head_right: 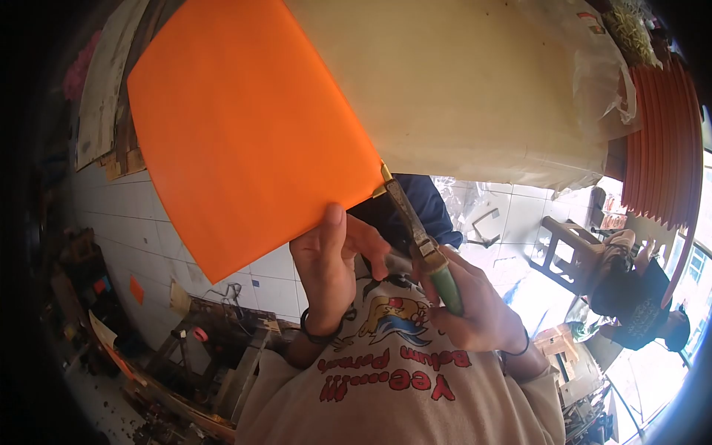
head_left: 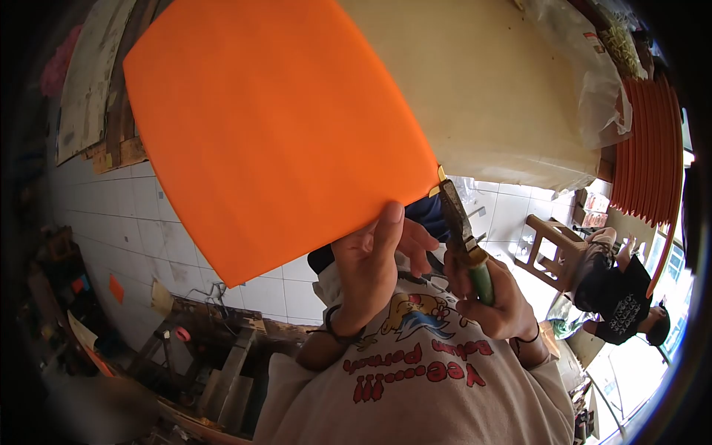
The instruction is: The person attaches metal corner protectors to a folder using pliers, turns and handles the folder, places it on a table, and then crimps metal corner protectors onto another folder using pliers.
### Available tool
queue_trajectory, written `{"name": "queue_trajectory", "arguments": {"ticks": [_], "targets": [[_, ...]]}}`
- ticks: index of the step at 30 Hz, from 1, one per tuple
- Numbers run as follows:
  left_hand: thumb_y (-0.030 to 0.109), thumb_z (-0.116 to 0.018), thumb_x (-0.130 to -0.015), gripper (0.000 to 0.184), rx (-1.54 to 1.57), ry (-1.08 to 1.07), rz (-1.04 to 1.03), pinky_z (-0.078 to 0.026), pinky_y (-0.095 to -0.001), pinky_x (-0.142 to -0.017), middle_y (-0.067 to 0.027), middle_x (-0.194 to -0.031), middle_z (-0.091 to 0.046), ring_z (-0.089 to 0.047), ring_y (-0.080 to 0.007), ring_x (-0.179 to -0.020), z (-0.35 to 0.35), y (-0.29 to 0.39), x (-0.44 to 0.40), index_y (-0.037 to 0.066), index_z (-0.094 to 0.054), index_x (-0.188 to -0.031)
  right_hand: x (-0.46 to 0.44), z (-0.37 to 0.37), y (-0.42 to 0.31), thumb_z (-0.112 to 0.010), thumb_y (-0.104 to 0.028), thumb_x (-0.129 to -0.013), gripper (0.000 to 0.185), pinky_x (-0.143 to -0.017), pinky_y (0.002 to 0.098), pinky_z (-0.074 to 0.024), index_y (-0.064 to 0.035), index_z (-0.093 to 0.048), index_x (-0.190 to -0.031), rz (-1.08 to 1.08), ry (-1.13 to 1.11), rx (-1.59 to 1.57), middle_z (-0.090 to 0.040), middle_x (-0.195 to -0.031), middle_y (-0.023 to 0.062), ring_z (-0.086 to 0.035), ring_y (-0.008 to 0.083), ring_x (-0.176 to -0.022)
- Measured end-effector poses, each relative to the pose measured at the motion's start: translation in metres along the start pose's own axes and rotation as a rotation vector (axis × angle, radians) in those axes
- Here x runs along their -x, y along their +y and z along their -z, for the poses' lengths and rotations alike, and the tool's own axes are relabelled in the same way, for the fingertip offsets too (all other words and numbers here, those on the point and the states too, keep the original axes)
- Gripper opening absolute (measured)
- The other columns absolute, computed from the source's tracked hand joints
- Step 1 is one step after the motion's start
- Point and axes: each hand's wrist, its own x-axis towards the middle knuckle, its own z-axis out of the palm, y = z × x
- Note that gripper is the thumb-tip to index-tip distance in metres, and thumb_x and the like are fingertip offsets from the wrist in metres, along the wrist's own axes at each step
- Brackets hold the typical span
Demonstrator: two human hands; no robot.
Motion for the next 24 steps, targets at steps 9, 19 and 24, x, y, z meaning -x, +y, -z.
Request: {"name": "queue_trajectory", "arguments": {"ticks": [9,19,24], "targets": [[0.025,-0.048,-0.099,0.028,0.059,0.020,0.014,-0.039,-0.0258,-0.036,-0.0142,-0.063,-0.062,-0.056,-0.0187,-0.042,-0.002,-0.002,-0.001,-0.003,-0.055,-0.099,-0.002,-0.003,0.012,-0.053,0.006,-0.058,0.062,-0.106,0.0425,-0.0378,0.0060,-0.054,-0.120,0.127,-0.007,0.005,-0.042,-0.139,0.0253,-0.048,0.0371,-0.126],[0.027,-0.049,-0.099,0.031,0.053,0.011,0.009,-0.038,-0.0240,-0.036,-0.0140,-0.063,-0.063,-0.057,-0.0178,-0.042,0.000,-0.002,-0.002,-0.004,-0.056,-0.100,-0.004,-0.004,0.000,-0.053,0.006,-0.060,0.062,-0.099,0.0394,-0.0432,0.0059,-0.052,-0.121,0.133,-0.060,0.133,-0.049,-0.128,0.0237,-0.056,0.0339,-0.115],[0.026,-0.049,-0.099,0.031,0.031,0.014,0.002,-0.037,-0.0234,-0.036,-0.0134,-0.063,-0.063,-0.057,-0.0170,-0.042,0.001,-0.003,-0.002,-0.004,-0.057,-0.101,-0.005,-0.011,-0.005,-0.050,0.007,-0.063,0.048,-0.084,0.0377,-0.0497,0.0062,-0.054,-0.111,0.008,0.007,0.058,-0.057,-0.117,0.0192,-0.063,0.0286,-0.096]]}}
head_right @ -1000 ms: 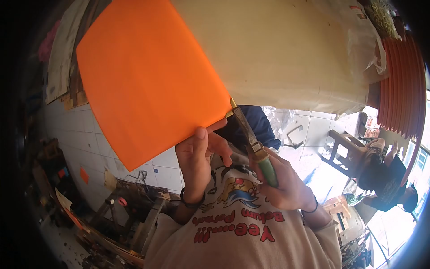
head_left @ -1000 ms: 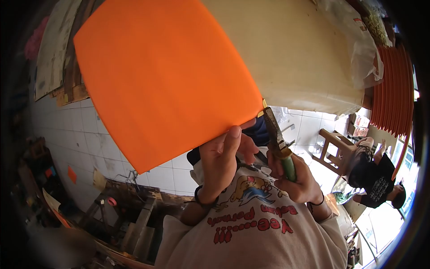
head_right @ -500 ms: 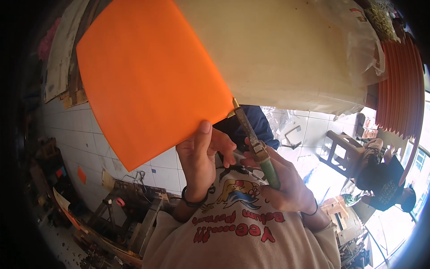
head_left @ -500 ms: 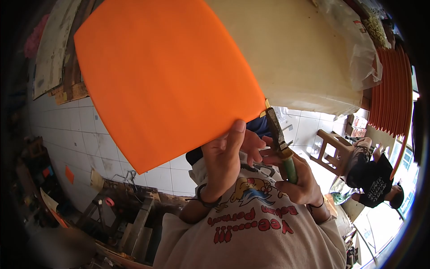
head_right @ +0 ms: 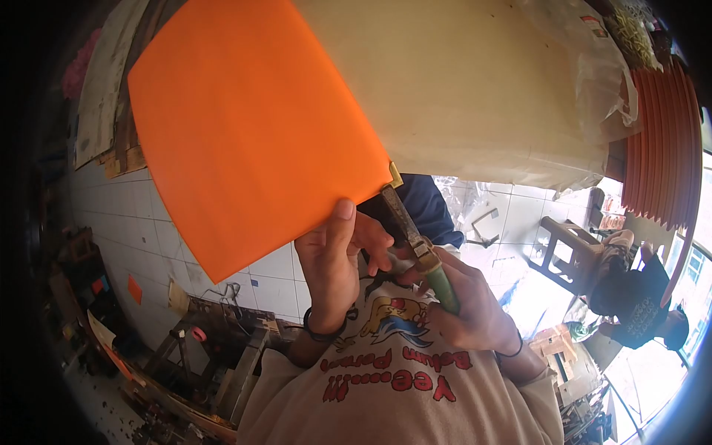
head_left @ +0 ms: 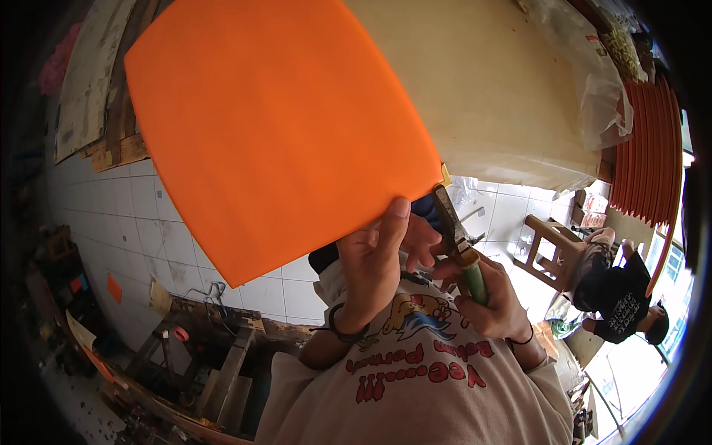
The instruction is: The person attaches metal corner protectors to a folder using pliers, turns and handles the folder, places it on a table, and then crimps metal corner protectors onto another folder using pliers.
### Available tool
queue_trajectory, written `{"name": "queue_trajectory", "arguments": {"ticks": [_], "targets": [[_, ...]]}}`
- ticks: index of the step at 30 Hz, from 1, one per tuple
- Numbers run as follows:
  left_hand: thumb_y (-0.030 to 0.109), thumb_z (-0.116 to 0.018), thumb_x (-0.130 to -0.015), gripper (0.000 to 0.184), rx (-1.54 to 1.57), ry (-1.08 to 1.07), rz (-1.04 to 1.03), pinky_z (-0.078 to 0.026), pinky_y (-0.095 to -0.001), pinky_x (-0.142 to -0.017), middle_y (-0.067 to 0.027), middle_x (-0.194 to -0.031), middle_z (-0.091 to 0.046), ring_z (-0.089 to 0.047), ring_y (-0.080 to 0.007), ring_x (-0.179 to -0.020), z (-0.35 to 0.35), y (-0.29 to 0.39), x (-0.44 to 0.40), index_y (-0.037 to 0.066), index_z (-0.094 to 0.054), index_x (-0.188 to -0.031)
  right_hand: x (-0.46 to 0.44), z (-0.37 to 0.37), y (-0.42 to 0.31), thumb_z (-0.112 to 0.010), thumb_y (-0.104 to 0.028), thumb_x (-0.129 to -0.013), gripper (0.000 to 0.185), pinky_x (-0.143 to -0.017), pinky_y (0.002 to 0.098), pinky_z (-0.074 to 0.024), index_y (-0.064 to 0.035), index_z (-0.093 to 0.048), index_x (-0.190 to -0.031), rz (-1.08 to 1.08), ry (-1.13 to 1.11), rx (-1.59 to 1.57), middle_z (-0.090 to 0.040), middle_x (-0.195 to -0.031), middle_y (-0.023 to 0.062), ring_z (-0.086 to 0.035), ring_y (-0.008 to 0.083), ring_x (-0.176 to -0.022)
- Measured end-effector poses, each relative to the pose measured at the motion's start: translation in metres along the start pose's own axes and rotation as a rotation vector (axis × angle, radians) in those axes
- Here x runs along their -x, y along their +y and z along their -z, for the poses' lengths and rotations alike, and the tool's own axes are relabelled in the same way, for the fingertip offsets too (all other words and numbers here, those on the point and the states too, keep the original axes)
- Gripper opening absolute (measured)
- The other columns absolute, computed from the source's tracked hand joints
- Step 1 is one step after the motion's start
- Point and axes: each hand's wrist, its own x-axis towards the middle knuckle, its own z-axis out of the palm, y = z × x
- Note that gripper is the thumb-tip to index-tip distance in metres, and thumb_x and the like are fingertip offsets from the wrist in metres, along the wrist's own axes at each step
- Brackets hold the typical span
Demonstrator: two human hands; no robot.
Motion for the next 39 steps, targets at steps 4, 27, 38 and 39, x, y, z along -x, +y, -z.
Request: {"name": "queue_trajectory", "arguments": {"ticks": [4,27,38,39], "targets": [[0.026,-0.049,-0.099,0.031,-0.015,0.003,0.006,-0.037,-0.0228,-0.036,-0.0130,-0.063,-0.063,-0.058,-0.0162,-0.043,0.000,0.001,0.000,-0.004,-0.057,-0.101,0.002,-0.009,0.002,-0.050,0.008,-0.072,0.031,-0.076,0.0358,-0.0510,0.0034,-0.053,-0.103,-0.027,0.125,-0.015,-0.062,-0.106,0.0166,-0.064,0.0263,-0.085],[0.020,-0.046,-0.100,0.028,-0.015,-0.025,-0.091,-0.034,-0.0202,-0.037,-0.0124,-0.067,-0.066,-0.059,-0.0136,-0.045,0.001,-0.012,-0.005,-0.005,-0.057,-0.101,-0.016,-0.018,0.024,-0.060,-0.008,-0.085,0.019,-0.057,0.0379,-0.0451,-0.0008,-0.052,-0.100,-0.157,0.239,0.108,-0.060,-0.072,0.0153,-0.061,0.0315,-0.062],[0.024,-0.042,-0.102,0.033,-0.035,-0.076,-0.036,-0.040,-0.0224,-0.038,-0.0130,-0.068,-0.066,-0.060,-0.0160,-0.046,0.004,0.000,-0.003,-0.006,-0.057,-0.101,0.008,0.020,-0.002,-0.065,-0.008,-0.085,0.026,-0.074,0.0343,-0.0505,-0.0016,-0.048,-0.104,-0.196,0.078,0.092,-0.067,-0.095,0.0123,-0.067,0.0245,-0.087],[0.025,-0.042,-0.102,0.034,-0.020,-0.077,-0.037,-0.041,-0.0228,-0.039,-0.0131,-0.069,-0.066,-0.060,-0.0162,-0.046,0.004,0.000,-0.003,-0.006,-0.057,-0.101,0.012,0.031,-0.009,-0.066,-0.010,-0.085,0.024,-0.072,0.0347,-0.0510,-0.0012,-0.051,-0.102,-0.261,0.018,0.220,-0.068,-0.091,0.0125,-0.068,0.0266,-0.083]]}}
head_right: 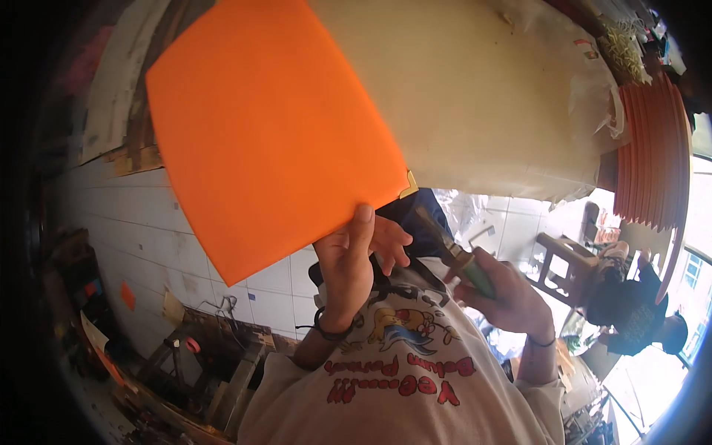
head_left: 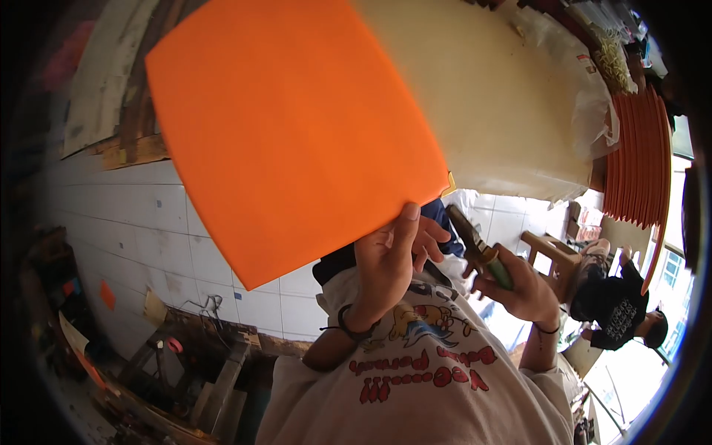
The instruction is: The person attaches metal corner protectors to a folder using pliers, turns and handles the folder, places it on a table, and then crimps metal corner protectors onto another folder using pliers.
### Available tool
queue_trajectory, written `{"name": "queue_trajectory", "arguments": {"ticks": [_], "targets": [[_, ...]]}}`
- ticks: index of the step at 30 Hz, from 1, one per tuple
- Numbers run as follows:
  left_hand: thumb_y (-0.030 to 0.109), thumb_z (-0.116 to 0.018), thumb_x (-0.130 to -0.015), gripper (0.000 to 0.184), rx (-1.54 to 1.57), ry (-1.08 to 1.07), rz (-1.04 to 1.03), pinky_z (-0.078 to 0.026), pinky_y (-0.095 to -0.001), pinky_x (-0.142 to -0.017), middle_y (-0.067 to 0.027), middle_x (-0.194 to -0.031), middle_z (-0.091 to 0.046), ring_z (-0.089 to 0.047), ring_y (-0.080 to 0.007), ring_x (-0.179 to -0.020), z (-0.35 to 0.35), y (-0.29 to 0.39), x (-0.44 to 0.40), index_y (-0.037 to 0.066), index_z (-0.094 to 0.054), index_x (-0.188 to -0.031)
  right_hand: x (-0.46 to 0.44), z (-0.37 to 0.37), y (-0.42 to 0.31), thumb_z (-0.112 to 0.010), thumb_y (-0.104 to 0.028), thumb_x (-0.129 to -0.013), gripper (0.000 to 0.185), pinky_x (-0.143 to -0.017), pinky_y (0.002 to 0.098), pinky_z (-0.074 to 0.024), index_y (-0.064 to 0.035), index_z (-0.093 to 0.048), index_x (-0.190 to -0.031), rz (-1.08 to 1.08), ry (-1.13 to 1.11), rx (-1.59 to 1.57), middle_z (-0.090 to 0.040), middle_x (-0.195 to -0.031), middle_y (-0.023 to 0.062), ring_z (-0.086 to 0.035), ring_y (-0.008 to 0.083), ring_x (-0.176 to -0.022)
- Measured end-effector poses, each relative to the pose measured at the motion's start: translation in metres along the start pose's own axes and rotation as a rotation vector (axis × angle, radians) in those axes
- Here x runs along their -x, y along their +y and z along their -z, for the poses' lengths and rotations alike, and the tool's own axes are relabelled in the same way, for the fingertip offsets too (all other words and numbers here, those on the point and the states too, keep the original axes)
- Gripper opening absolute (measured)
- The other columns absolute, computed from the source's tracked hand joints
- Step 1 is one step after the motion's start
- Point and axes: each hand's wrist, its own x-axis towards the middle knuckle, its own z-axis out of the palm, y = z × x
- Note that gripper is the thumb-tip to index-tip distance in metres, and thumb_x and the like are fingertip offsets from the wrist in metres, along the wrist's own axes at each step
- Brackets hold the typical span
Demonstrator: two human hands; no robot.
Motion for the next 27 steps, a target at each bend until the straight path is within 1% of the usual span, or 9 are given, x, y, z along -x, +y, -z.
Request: {"name": "queue_trajectory", "arguments": {"ticks": [4,5,7,10,11,14,15,22,27], "targets": [[0.026,-0.041,-0.103,0.035,0.068,-0.095,0.029,-0.040,-0.0198,-0.042,-0.0128,-0.077,-0.067,-0.062,-0.0107,-0.054,0.010,-0.008,0.004,-0.004,-0.057,-0.109,0.014,0.028,0.019,-0.069,-0.014,-0.082,0.020,-0.068,0.0356,-0.0503,-0.0036,-0.061,-0.097,0.169,0.095,0.334,-0.068,-0.086,0.0118,-0.067,0.0280,-0.075],[0.025,-0.044,-0.102,0.033,0.005,-0.153,0.082,-0.042,-0.0201,-0.044,-0.0124,-0.078,-0.068,-0.063,-0.0109,-0.055,0.013,-0.002,0.006,-0.004,-0.058,-0.110,0.018,0.033,0.015,-0.070,-0.009,-0.079,0.019,-0.067,0.0335,-0.0490,-0.0038,-0.062,-0.096,0.080,0.161,0.265,-0.066,-0.085,0.0089,-0.064,0.0222,-0.072],[0.024,-0.049,-0.100,0.031,-0.124,-0.267,0.195,-0.045,-0.0207,-0.046,-0.0114,-0.079,-0.068,-0.063,-0.0114,-0.056,0.021,0.009,0.009,-0.002,-0.060,-0.113,0.013,0.033,0.015,-0.070,0.002,-0.076,0.024,-0.065,0.0299,-0.0471,-0.0029,-0.061,-0.098,0.378,0.472,0.233,-0.065,-0.084,0.0058,-0.058,0.0141,-0.070],[0.020,-0.059,-0.095,0.027,-0.514,-0.451,-0.146,-0.047,-0.0199,-0.050,-0.0096,-0.076,-0.068,-0.061,-0.0107,-0.055,0.017,0.026,0.019,0.004,-0.063,-0.116,-0.006,0.043,-0.007,-0.070,0.003,-0.075,0.034,-0.068,0.0264,-0.0468,-0.0032,-0.061,-0.108,0.501,0.790,0.241,-0.066,-0.089,0.0080,-0.060,0.0131,-0.074],[0.009,-0.072,-0.081,0.031,-0.654,-0.371,-0.285,-0.053,-0.0281,-0.066,-0.0093,-0.083,-0.069,-0.067,-0.0153,-0.073,0.010,0.039,0.021,0.004,-0.066,-0.111,-0.018,0.049,-0.014,-0.072,0.001,-0.076,0.034,-0.068,0.0276,-0.0478,-0.0032,-0.062,-0.108,0.564,0.843,0.254,-0.066,-0.093,0.0092,-0.062,0.0160,-0.076],[0.013,-0.077,-0.074,0.044,-1.335,-0.233,-0.859,-0.049,-0.0383,-0.089,-0.0116,-0.112,-0.064,-0.061,-0.0241,-0.107,0.003,0.068,0.007,0.010,-0.065,-0.115,-0.064,0.073,-0.014,-0.075,-0.009,-0.076,0.032,-0.072,0.0333,-0.0498,-0.0029,-0.063,-0.104,0.722,1.016,0.475,-0.065,-0.103,0.0115,-0.064,0.0243,-0.083],[0.017,-0.080,-0.067,0.064,-1.503,-0.179,-0.713,-0.034,-0.0471,-0.106,-0.0139,-0.139,-0.047,-0.042,-0.0333,-0.130,0.001,0.072,0.005,0.015,-0.058,-0.127,-0.075,0.077,-0.010,-0.076,-0.013,-0.075,0.031,-0.073,0.0356,-0.0502,-0.0029,-0.064,-0.103,0.768,1.077,0.583,-0.064,-0.105,0.0120,-0.064,0.0269,-0.085],[-0.002,-0.057,-0.080,0.072,-2.099,0.084,-0.881,-0.034,-0.0529,-0.109,-0.0177,-0.148,-0.035,-0.042,-0.0369,-0.130,0.029,0.042,-0.008,0.024,-0.039,-0.144,-0.099,0.084,-0.009,-0.079,-0.025,-0.071,0.030,-0.083,0.0407,-0.0449,-0.0050,-0.068,-0.089,0.847,1.206,0.694,-0.064,-0.106,0.0101,-0.059,0.0299,-0.096],[-0.004,-0.055,-0.079,0.056,-2.024,0.121,-1.147,-0.049,-0.0441,-0.095,-0.0139,-0.130,-0.056,-0.059,-0.0326,-0.114,0.031,0.073,0.009,0.019,-0.056,-0.131,-0.099,0.083,-0.010,-0.080,-0.025,-0.069,0.029,-0.086,0.0404,-0.0429,-0.0051,-0.067,-0.086,0.875,1.201,0.609,-0.065,-0.103,0.0088,-0.059,0.0294,-0.096]]}}
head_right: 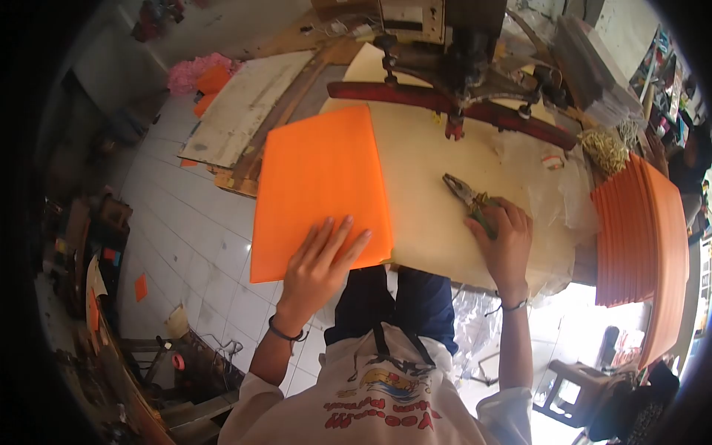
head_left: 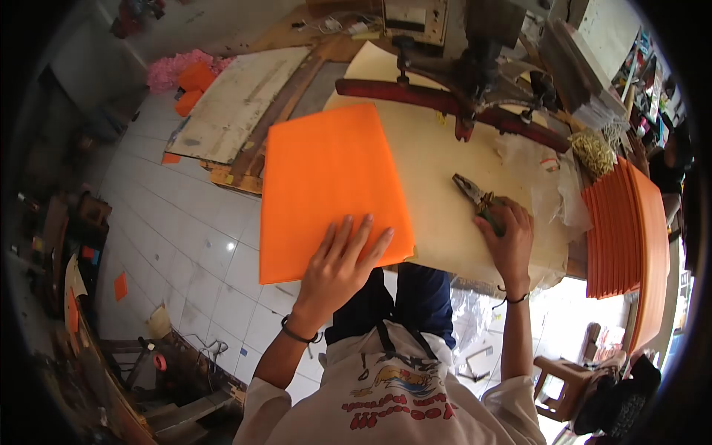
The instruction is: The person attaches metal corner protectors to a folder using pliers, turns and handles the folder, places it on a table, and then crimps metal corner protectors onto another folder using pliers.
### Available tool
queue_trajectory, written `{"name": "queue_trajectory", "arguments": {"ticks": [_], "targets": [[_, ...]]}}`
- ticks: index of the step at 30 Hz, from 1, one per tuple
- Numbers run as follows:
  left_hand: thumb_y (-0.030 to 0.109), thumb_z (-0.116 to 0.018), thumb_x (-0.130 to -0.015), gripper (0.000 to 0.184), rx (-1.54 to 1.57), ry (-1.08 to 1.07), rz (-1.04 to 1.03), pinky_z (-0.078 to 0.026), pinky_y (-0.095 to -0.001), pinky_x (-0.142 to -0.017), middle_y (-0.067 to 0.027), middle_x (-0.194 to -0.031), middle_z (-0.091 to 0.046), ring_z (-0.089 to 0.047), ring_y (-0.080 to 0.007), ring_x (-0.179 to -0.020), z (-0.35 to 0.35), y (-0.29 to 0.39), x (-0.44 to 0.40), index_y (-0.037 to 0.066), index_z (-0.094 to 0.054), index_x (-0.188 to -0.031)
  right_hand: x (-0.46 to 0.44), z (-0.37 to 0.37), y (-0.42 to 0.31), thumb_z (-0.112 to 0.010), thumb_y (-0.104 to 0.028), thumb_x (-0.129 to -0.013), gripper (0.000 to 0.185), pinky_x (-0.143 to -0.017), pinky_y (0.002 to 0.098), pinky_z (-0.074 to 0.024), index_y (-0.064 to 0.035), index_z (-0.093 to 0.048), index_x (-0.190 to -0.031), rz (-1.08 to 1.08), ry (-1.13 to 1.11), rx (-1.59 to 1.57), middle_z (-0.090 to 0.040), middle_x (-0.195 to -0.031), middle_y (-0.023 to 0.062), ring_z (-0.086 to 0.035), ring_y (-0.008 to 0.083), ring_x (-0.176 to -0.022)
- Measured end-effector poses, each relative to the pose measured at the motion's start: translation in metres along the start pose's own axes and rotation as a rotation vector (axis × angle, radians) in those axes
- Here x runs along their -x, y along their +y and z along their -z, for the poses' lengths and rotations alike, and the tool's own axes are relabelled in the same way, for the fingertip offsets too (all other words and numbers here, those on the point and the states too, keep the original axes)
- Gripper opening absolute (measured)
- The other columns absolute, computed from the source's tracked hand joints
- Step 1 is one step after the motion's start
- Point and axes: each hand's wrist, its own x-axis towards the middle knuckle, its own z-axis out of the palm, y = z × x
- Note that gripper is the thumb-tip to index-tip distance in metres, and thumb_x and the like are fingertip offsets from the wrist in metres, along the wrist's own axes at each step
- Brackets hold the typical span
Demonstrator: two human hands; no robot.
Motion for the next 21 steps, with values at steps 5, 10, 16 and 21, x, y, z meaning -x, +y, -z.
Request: {"name": "queue_trajectory", "arguments": {"ticks": [5,10,16,21], "targets": [[0.000,-0.059,-0.079,0.036,0.053,0.318,0.033,-0.055,-0.0383,-0.082,-0.0133,-0.106,-0.069,-0.068,-0.0287,-0.096,0.075,-0.038,0.000,0.006,-0.064,-0.114,0.002,0.002,-0.001,-0.080,-0.024,-0.068,0.031,-0.089,0.0414,-0.0409,-0.0065,-0.065,-0.088,-0.013,0.033,-0.055,-0.065,-0.101,0.0088,-0.058,0.0292,-0.099],[0.013,-0.064,-0.083,0.024,0.153,0.639,0.247,-0.055,-0.0331,-0.070,-0.0180,-0.091,-0.070,-0.070,-0.0293,-0.081,0.134,-0.056,0.022,-0.004,-0.062,-0.101,-0.001,0.008,-0.002,-0.080,-0.022,-0.067,0.030,-0.091,0.0428,-0.0406,-0.0065,-0.063,-0.088,0.031,0.075,-0.067,-0.065,-0.101,0.0097,-0.058,0.0292,-0.100],[0.034,-0.060,-0.094,0.042,0.553,0.994,0.546,-0.046,-0.0263,-0.074,-0.0084,-0.098,-0.062,-0.060,-0.0136,-0.085,0.158,-0.081,0.070,-0.006,-0.055,-0.108,-0.013,0.037,-0.036,-0.077,-0.019,-0.075,0.038,-0.097,0.0419,-0.0413,-0.0049,-0.059,-0.106,-0.043,0.095,-0.450,-0.060,-0.116,0.0133,-0.054,0.0323,-0.111],[0.029,-0.058,-0.095,0.039,1.085,1.085,0.522,-0.046,-0.0300,-0.084,-0.0105,-0.106,-0.061,-0.059,-0.0163,-0.095,0.142,-0.102,0.067,-0.004,-0.052,-0.115,-0.046,0.073,-0.087,-0.071,-0.017,-0.085,0.060,-0.101,0.0373,-0.0396,0.0000,-0.042,-0.134,0.081,-0.007,-1.158,-0.052,-0.131,0.0127,-0.049,0.0251,-0.123]]}}
